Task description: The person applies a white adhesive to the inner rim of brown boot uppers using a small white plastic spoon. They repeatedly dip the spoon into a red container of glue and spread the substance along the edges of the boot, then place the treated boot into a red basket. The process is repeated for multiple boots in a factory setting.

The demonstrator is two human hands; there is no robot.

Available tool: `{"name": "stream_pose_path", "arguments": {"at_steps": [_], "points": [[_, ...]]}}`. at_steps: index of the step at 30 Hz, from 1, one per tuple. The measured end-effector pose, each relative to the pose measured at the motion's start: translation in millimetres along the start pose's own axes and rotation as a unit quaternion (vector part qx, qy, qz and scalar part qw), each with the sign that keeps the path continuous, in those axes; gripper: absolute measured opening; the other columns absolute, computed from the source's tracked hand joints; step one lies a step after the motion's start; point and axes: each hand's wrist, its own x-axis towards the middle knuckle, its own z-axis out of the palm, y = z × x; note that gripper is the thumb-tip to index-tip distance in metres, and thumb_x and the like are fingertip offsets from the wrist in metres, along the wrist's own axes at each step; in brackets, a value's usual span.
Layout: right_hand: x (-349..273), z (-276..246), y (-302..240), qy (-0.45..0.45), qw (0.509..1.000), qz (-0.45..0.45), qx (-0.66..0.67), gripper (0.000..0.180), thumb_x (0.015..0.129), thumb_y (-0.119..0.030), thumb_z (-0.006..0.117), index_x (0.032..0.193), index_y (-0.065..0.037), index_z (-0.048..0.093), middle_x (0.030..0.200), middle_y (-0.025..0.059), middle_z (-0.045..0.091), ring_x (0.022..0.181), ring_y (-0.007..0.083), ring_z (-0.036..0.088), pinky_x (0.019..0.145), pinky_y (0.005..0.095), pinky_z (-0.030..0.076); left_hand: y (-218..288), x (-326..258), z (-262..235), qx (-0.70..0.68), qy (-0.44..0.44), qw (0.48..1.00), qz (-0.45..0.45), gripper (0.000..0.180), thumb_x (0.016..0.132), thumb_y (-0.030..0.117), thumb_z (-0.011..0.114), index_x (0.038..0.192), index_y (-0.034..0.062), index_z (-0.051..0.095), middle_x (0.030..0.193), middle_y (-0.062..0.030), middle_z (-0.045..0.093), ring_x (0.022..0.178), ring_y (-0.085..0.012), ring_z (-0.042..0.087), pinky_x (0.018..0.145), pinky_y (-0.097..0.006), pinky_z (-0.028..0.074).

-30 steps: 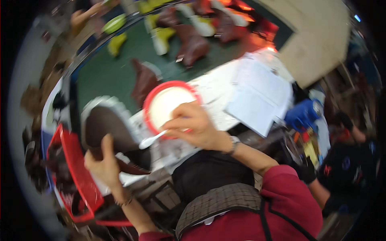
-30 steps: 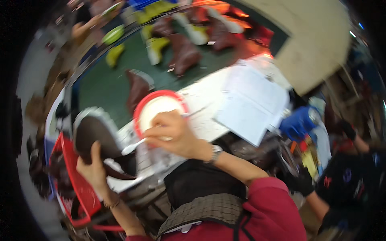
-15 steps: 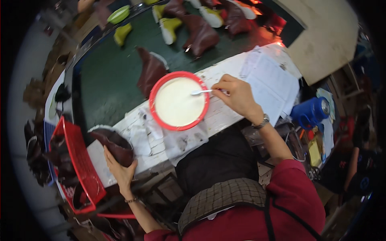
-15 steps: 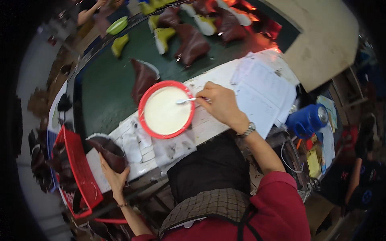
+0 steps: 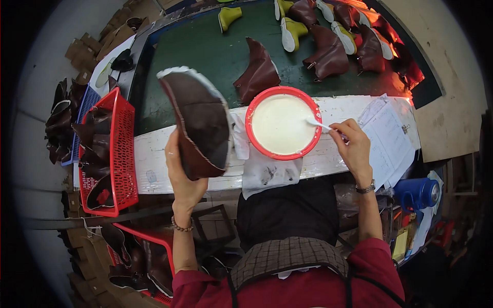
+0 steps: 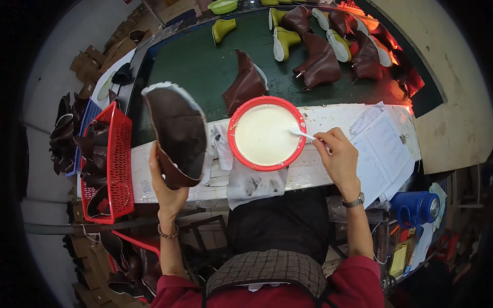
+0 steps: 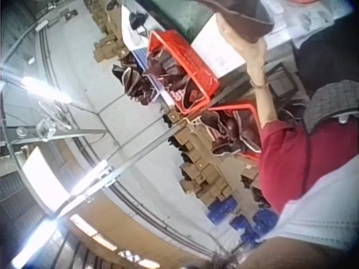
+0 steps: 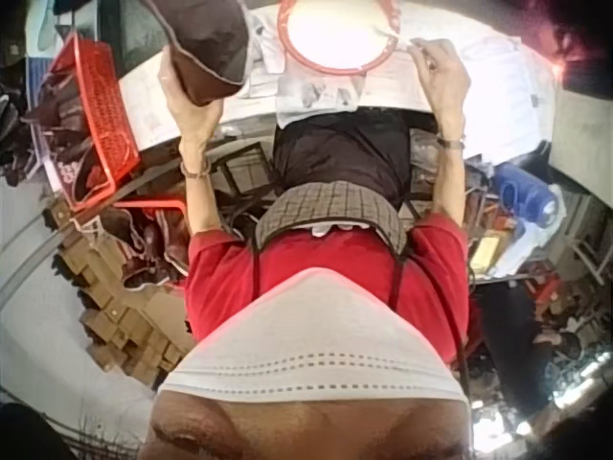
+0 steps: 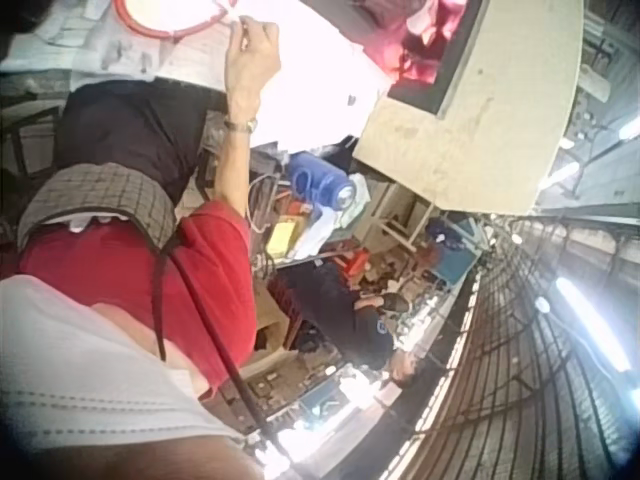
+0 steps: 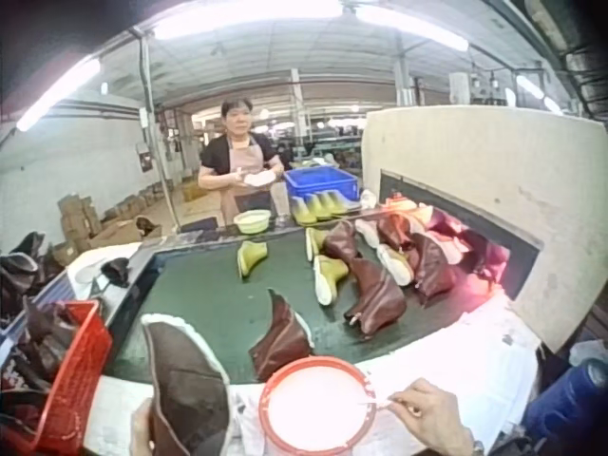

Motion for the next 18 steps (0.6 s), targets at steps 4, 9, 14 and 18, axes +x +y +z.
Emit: {"name": "stream_pose_path", "arguments": {"at_steps": [4,9,14,18], "points": [[8,-6,-20,0.026,0.991,-0.015,0.132,0.014,0.09,-0.008,0.078,0.104,-0.004,0.077,0.09,0.007,0.067,0.074,0.0163,0.067,0.066,0.0283,0.053,23,8,17,-0.009,-0.048,0.997,0.062,0.096,0.066,-0.009,0.076,0.153,0.0024,0.04,0.152,-0.0229,0.046,0.139,-0.041,0.047,0.117,-0.046,0.037],[37,-8,-47,0.071,0.971,-0.111,0.198,0.019,0.087,-0.002,0.079,0.107,-0.003,0.077,0.094,0.0086,0.068,0.078,0.0146,0.067,0.068,0.0275,0.054,52,11,22,-0.046,-0.106,0.987,0.116,0.098,0.064,-0.001,0.086,0.152,0.0042,0.042,0.154,-0.0251,0.044,0.139,-0.0436,0.047,0.114,-0.049,0.041],[31,-5,-48,0.063,0.967,-0.153,0.196,0.018,0.084,-0.002,0.081,0.102,-0.004,0.079,0.093,0.0071,0.069,0.077,0.0144,0.067,0.066,0.0278,0.053,56,22,33,-0.061,-0.034,0.989,0.129,0.104,0.065,0.006,0.091,0.154,0.0057,0.037,0.153,-0.0274,0.043,0.138,-0.0456,0.048,0.114,-0.051,0.042],[30,-14,-47,0.023,0.975,-0.138,0.174,0.017,0.084,-0.004,0.082,0.102,-0.004,0.079,0.091,0.0069,0.069,0.075,0.0143,0.066,0.064,0.0272,0.052,56,30,32,-0.073,-0.056,0.982,0.165,0.102,0.065,0.009,0.093,0.153,0.0097,0.04,0.152,-0.0292,0.043,0.135,-0.046,0.05,0.112,-0.052,0.042]]}}
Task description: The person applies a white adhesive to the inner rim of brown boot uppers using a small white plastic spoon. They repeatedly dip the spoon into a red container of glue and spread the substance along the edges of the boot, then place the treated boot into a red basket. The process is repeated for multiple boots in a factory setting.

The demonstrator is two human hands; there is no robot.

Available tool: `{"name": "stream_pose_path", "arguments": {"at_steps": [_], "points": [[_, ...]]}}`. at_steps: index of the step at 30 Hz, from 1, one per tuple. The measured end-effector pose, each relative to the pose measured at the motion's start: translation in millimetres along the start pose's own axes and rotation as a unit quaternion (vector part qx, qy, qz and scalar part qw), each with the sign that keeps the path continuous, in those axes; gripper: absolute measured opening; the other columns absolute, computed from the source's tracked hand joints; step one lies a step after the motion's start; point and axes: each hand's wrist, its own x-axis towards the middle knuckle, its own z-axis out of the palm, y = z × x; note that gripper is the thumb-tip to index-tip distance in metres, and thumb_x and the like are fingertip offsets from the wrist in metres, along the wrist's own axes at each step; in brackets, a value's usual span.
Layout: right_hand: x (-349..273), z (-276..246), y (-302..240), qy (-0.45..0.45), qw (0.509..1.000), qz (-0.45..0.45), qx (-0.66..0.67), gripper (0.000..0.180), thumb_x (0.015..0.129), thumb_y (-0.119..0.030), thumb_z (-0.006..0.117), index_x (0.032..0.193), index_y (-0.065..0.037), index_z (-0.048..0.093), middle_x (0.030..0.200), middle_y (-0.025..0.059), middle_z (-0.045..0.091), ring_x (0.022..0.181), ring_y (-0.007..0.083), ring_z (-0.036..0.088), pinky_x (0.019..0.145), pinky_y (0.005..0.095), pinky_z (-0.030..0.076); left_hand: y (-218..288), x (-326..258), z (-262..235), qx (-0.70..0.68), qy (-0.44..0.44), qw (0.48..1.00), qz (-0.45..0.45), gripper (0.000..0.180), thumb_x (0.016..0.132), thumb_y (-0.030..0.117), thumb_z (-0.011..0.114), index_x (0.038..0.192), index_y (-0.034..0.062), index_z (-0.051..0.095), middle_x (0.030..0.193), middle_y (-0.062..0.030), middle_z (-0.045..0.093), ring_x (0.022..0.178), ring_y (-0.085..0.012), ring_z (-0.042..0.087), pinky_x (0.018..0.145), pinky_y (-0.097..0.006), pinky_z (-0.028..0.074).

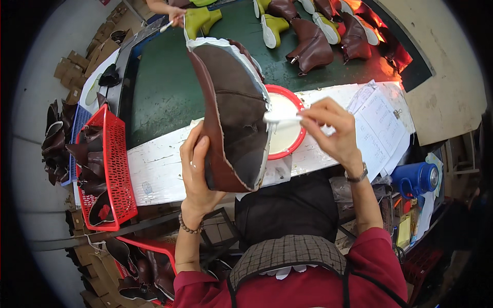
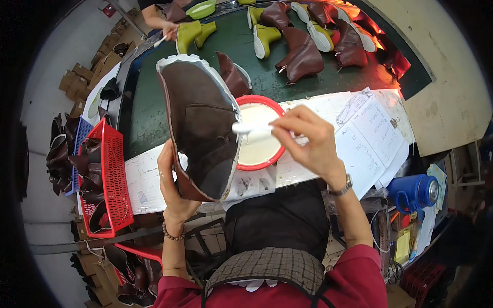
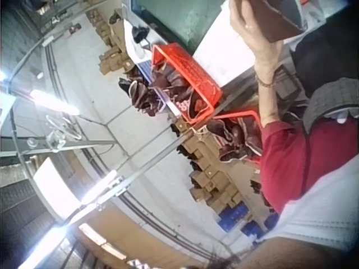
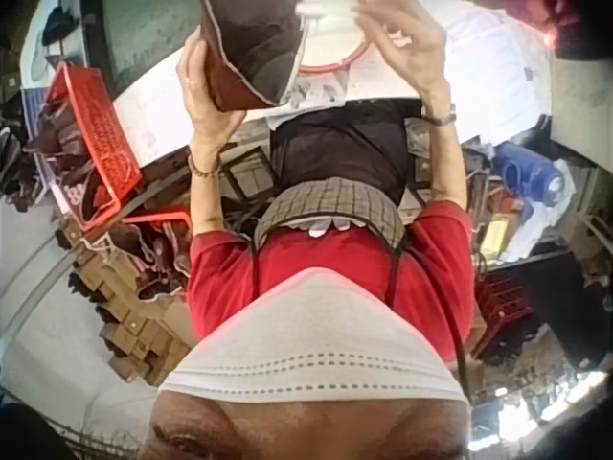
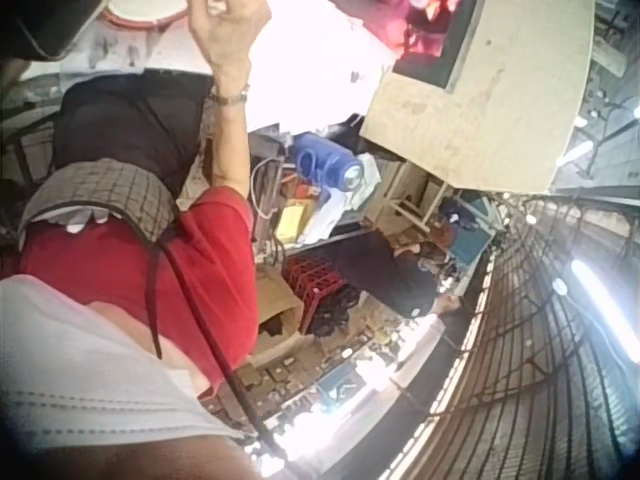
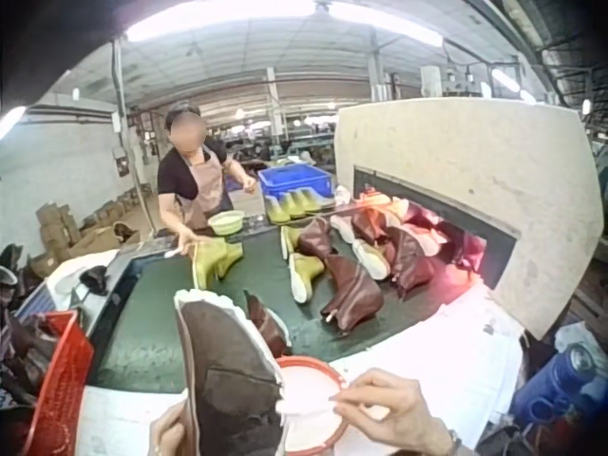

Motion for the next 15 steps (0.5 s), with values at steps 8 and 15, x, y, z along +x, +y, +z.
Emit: {"name": "stream_pose_path", "arguments": {"at_steps": [8,15], "points": [[38,5,10,0.083,0.993,-0.079,0.016,0.021,0.084,-0.002,0.081,0.105,-0.005,0.08,0.091,0.007,0.068,0.075,0.0159,0.065,0.064,0.0283,0.052,-10,-2,6,0.008,0.053,0.997,0.05,0.102,0.073,0.01,0.092,0.155,0.0155,0.032,0.151,-0.0322,0.044,0.133,-0.0465,0.052,0.109,-0.052,0.044],[3,19,-2,0.011,0.996,-0.079,0.039,0.025,0.08,0.0,0.083,0.104,-0.007,0.081,0.092,0.0062,0.068,0.076,0.0163,0.065,0.063,0.0292,0.051,-32,27,25,0.104,0.145,0.981,0.079,0.098,0.073,0.01,0.091,0.153,0.0165,0.035,0.152,-0.0334,0.04,0.134,-0.0467,0.05,0.107,-0.053,0.044]]}}
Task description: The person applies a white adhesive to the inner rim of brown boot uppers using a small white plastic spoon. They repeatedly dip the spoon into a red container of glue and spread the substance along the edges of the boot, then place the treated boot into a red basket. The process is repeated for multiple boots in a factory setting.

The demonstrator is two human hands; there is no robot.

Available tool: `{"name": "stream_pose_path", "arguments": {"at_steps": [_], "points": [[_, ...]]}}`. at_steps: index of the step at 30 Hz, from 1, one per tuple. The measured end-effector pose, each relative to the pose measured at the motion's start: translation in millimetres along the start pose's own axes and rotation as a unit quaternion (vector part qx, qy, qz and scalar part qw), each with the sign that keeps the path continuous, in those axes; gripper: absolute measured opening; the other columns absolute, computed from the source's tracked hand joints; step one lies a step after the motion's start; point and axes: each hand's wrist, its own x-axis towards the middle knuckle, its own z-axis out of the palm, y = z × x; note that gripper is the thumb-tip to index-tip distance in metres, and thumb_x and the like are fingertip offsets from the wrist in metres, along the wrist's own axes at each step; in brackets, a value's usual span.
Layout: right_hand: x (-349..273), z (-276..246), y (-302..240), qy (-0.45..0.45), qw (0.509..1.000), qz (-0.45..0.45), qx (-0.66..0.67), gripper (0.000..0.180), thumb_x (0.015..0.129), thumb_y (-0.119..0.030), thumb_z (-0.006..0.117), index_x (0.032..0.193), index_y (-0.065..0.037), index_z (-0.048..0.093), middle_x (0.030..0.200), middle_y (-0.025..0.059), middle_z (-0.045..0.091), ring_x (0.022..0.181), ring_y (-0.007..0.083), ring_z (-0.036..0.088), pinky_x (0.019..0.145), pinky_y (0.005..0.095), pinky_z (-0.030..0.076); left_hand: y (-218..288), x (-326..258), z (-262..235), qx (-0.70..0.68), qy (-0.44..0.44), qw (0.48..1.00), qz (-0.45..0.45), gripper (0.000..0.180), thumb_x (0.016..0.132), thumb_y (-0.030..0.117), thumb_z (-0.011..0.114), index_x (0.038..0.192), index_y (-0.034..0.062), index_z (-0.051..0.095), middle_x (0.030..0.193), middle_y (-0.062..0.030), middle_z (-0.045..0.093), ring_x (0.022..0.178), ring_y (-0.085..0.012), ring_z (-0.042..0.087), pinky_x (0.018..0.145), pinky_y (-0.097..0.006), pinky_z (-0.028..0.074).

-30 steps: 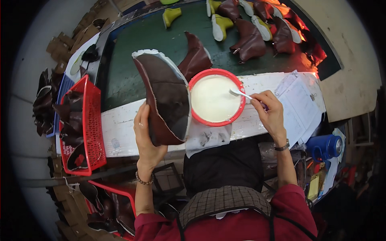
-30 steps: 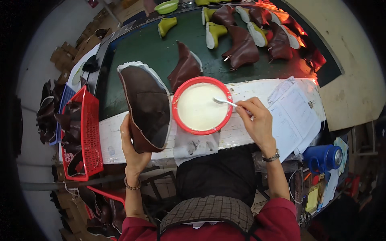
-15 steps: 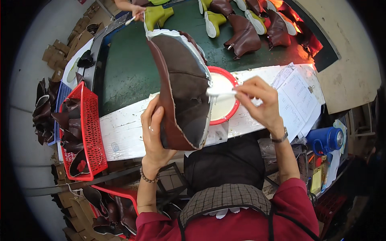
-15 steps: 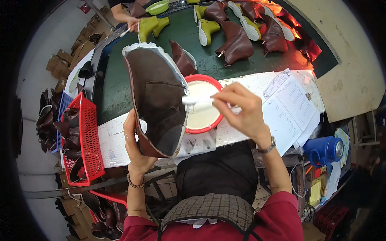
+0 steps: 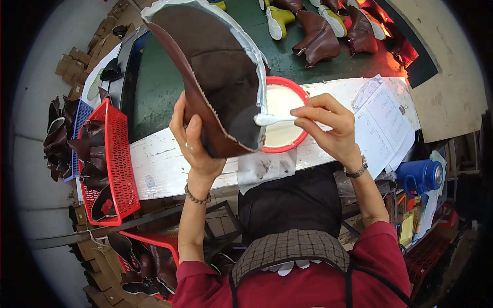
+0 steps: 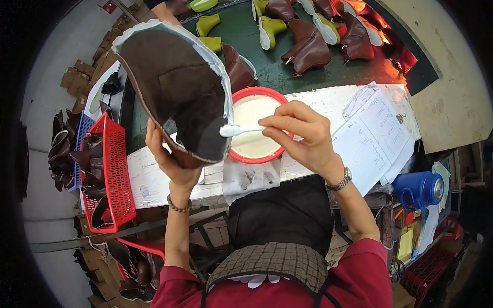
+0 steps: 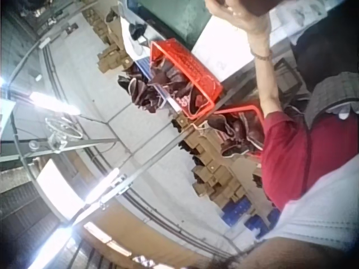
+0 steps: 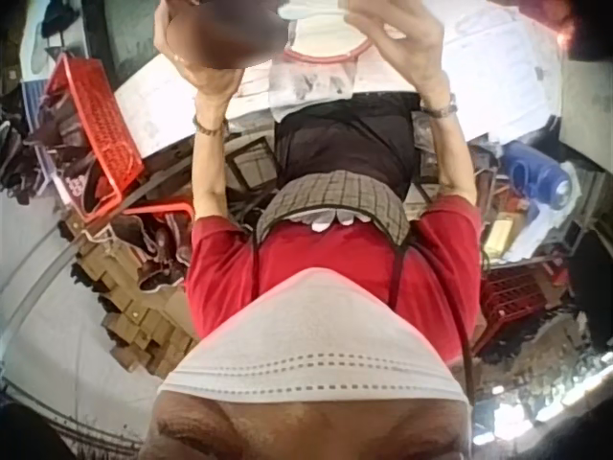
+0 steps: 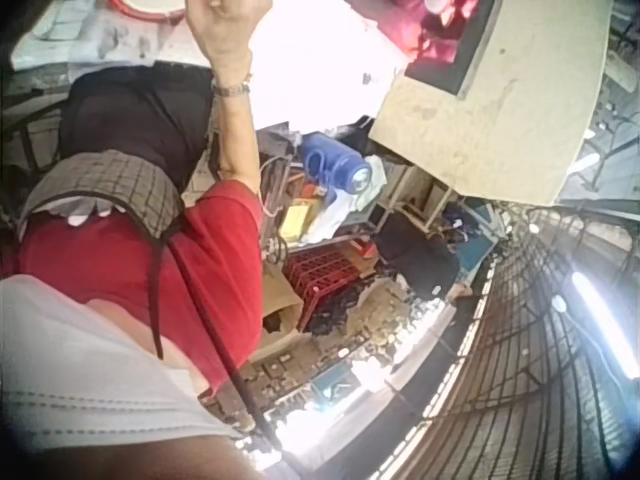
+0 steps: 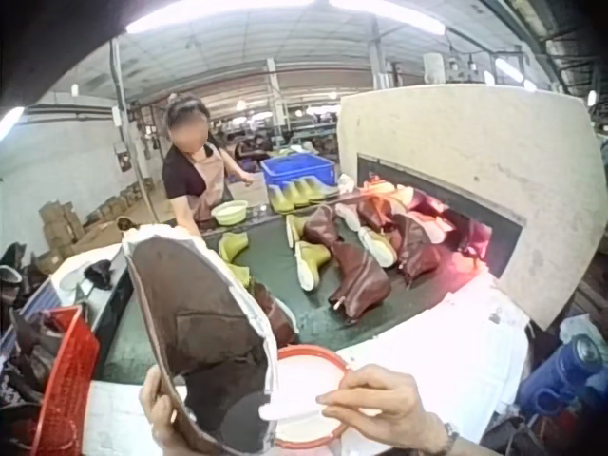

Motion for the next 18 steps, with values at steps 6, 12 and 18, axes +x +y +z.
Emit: {"name": "stream_pose_path", "arguments": {"at_steps": [6,12,18], "points": [[-5,-5,-6,-0.034,0.999,0.02,0.01,0.021,0.081,0.0,0.082,0.101,-0.004,0.08,0.087,0.0064,0.067,0.074,0.0166,0.065,0.063,0.0292,0.051,-22,6,30,0.019,0.038,0.998,0.056,0.09,0.074,0.02,0.092,0.149,0.0175,0.043,0.151,-0.0336,0.042,0.132,-0.0451,0.05,0.105,-0.051,0.045],[-6,-10,3,-0.083,0.985,0.12,0.09,0.012,0.088,-0.002,0.077,0.1,-0.002,0.079,0.086,0.0082,0.068,0.07,0.0157,0.062,0.061,0.0283,0.049,-42,1,40,0.087,-0.026,0.99,0.107,0.084,0.072,0.011,0.089,0.146,0.0133,0.049,0.153,-0.0335,0.041,0.133,-0.0461,0.05,0.108,-0.051,0.044],[-16,-22,33,-0.104,0.973,0.183,-0.096,0.009,0.09,-0.012,0.075,0.095,-0.005,0.079,0.085,0.0065,0.067,0.071,0.0196,0.065,0.063,0.032,0.05,-38,2,-3,0.015,-0.081,0.994,-0.077,0.098,0.07,-0.007,0.082,0.157,0.0045,0.039,0.158,-0.0216,0.044,0.14,-0.0346,0.048,0.115,-0.042,0.039]]}}
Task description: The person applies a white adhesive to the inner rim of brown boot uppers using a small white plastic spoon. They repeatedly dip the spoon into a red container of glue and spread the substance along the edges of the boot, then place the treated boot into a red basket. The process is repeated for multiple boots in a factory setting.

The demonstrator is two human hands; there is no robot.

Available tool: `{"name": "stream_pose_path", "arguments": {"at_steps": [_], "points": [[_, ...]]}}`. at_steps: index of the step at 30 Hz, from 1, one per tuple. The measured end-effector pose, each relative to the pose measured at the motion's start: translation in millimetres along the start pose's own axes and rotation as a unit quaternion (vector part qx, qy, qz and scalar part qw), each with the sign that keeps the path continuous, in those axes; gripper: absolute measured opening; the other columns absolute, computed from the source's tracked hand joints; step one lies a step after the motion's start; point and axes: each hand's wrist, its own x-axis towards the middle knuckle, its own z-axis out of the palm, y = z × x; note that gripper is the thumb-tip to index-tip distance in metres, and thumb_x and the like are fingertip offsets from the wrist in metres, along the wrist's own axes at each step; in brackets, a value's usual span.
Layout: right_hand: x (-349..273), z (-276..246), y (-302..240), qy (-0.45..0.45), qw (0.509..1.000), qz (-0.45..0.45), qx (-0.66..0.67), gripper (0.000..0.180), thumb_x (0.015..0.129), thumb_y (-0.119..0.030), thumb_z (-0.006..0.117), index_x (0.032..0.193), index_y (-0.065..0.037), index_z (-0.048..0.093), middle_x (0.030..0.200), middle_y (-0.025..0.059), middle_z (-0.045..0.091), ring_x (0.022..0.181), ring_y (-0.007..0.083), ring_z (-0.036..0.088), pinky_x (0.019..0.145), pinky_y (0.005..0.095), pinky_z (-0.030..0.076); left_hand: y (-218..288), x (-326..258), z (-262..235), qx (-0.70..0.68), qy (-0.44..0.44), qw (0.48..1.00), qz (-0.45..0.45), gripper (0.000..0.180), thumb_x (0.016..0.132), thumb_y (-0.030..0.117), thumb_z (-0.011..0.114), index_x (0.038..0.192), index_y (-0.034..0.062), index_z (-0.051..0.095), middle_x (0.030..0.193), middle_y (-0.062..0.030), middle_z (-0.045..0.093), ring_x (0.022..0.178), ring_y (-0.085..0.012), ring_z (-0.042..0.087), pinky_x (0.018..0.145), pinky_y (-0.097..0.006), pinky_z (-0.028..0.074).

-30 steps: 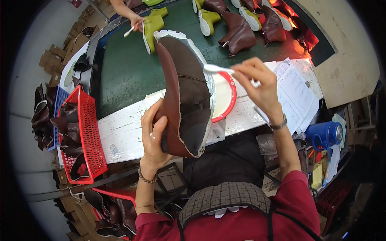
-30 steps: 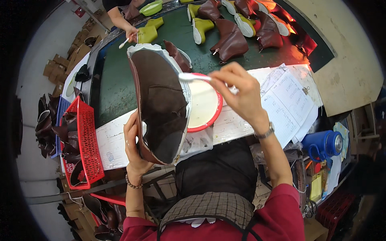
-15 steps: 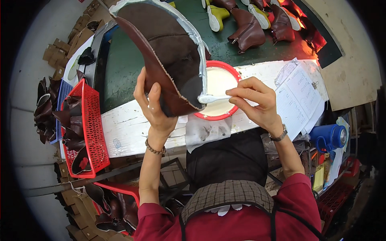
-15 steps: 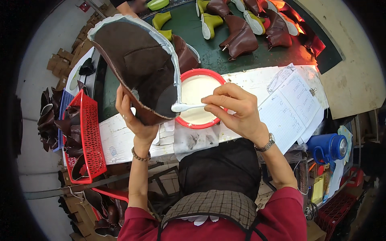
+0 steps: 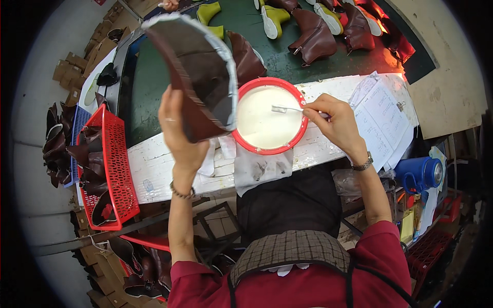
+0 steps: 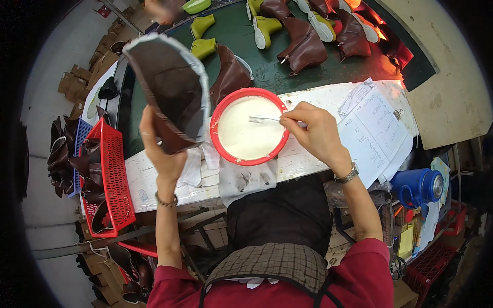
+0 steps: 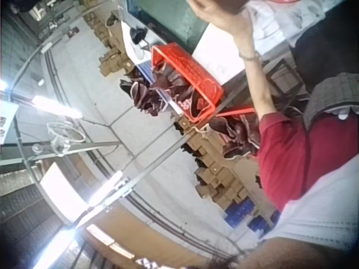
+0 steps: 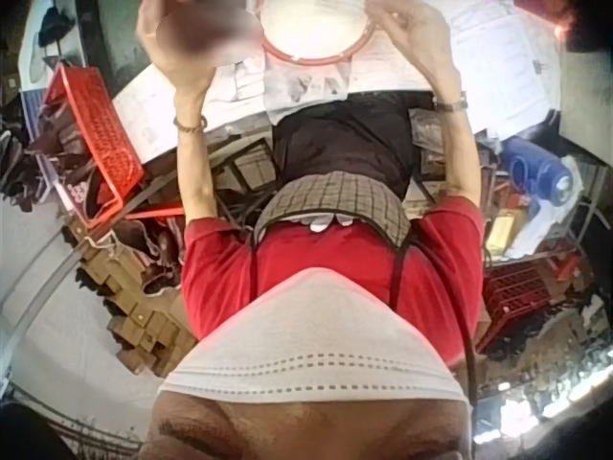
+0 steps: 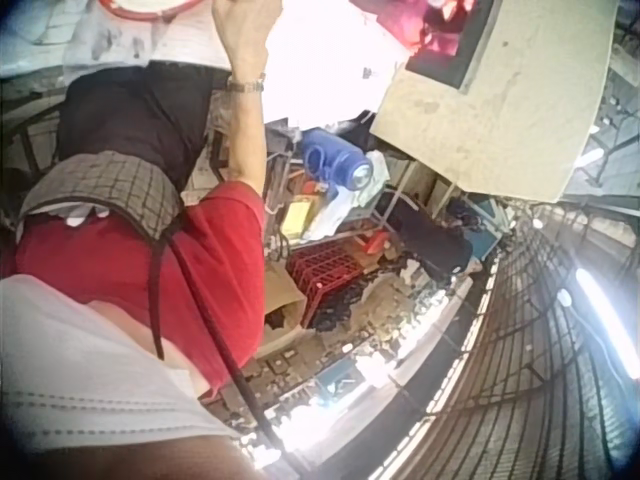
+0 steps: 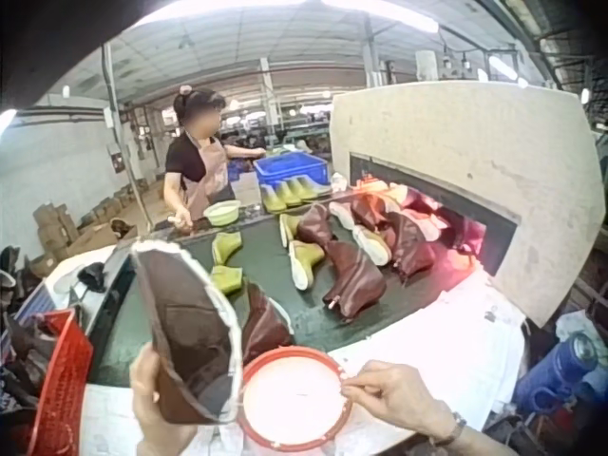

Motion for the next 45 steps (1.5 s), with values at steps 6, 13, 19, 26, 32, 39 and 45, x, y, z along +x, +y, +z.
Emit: {"name": "stream_pose_path", "arguments": {"at_steps": [6,13,19,26,32,39,45], "points": [[-5,-1,9,0.027,0.978,-0.079,-0.19,0.009,0.085,-0.016,0.079,0.089,-0.008,0.077,0.083,0.0044,0.065,0.073,0.0251,0.067,0.063,0.0364,0.053,-33,-21,-85,-0.271,-0.162,0.922,-0.226,0.096,0.061,-0.011,0.082,0.149,-0.0037,0.043,0.134,-0.0112,0.061,0.122,-0.0228,0.06,0.101,-0.034,0.051],[13,-12,-9,0.066,0.99,-0.075,0.104,0.012,0.089,-0.013,0.079,0.1,-0.009,0.08,0.092,0.0022,0.069,0.081,0.0169,0.068,0.068,0.0261,0.053,-58,-88,-100,-0.573,-0.129,0.729,-0.351,0.089,0.063,-0.007,0.082,0.144,-0.0048,0.047,0.127,-0.0118,0.064,0.117,-0.0238,0.061,0.1,-0.036,0.051],[36,-6,-33,0.055,0.975,-0.181,0.117,0.016,0.083,-0.007,0.082,0.099,-0.008,0.08,0.09,0.0019,0.07,0.078,0.012,0.063,0.075,0.0289,0.043,-54,-104,-87,-0.648,-0.047,0.665,-0.367,0.089,0.064,-0.005,0.081,0.145,-0.0051,0.046,0.129,-0.0131,0.064,0.118,-0.0259,0.061,0.102,-0.038,0.05],[9,-6,-13,0.047,0.981,-0.113,0.148,0.012,0.085,-0.007,0.08,0.097,-0.006,0.08,0.091,0.0037,0.073,0.083,0.0157,0.064,0.08,0.0313,0.047,-43,-98,-89,-0.691,-0.02,0.629,-0.355,0.088,0.065,-0.004,0.08,0.146,-0.0053,0.045,0.131,-0.0146,0.063,0.12,-0.0282,0.06,0.104,-0.04,0.049],[48,-15,-46,0.009,0.971,-0.222,0.086,0.014,0.084,-0.012,0.082,0.098,-0.011,0.081,0.09,0.0012,0.072,0.083,0.0145,0.064,0.082,0.0315,0.04,-10,-72,-53,-0.723,-0.216,0.544,-0.367,0.088,0.066,-0.003,0.079,0.147,-0.0056,0.044,0.133,-0.016,0.062,0.122,-0.0302,0.06,0.106,-0.042,0.049],[84,-11,-78,-0.053,0.935,-0.344,0.069,0.019,0.079,-0.014,0.086,0.097,-0.012,0.082,0.091,-0.0006,0.07,0.088,0.0144,0.063,0.088,0.0326,0.04,6,-69,-25,-0.73,-0.386,0.444,-0.349,0.088,0.067,-0.002,0.078,0.147,-0.0058,0.043,0.135,-0.0175,0.061,0.124,-0.0326,0.059,0.108,-0.044,0.048],[83,0,-76,-0.03,0.926,-0.353,0.127,0.022,0.075,-0.012,0.088,0.096,-0.012,0.082,0.092,-0.0009,0.069,0.089,0.0154,0.061,0.087,0.0328,0.041,4,-73,-40,-0.71,-0.4,0.455,-0.358,0.087,0.068,0.0,0.077,0.148,-0.0061,0.042,0.136,-0.0189,0.06,0.126,-0.0346,0.059,0.11,-0.047,0.047]]}}
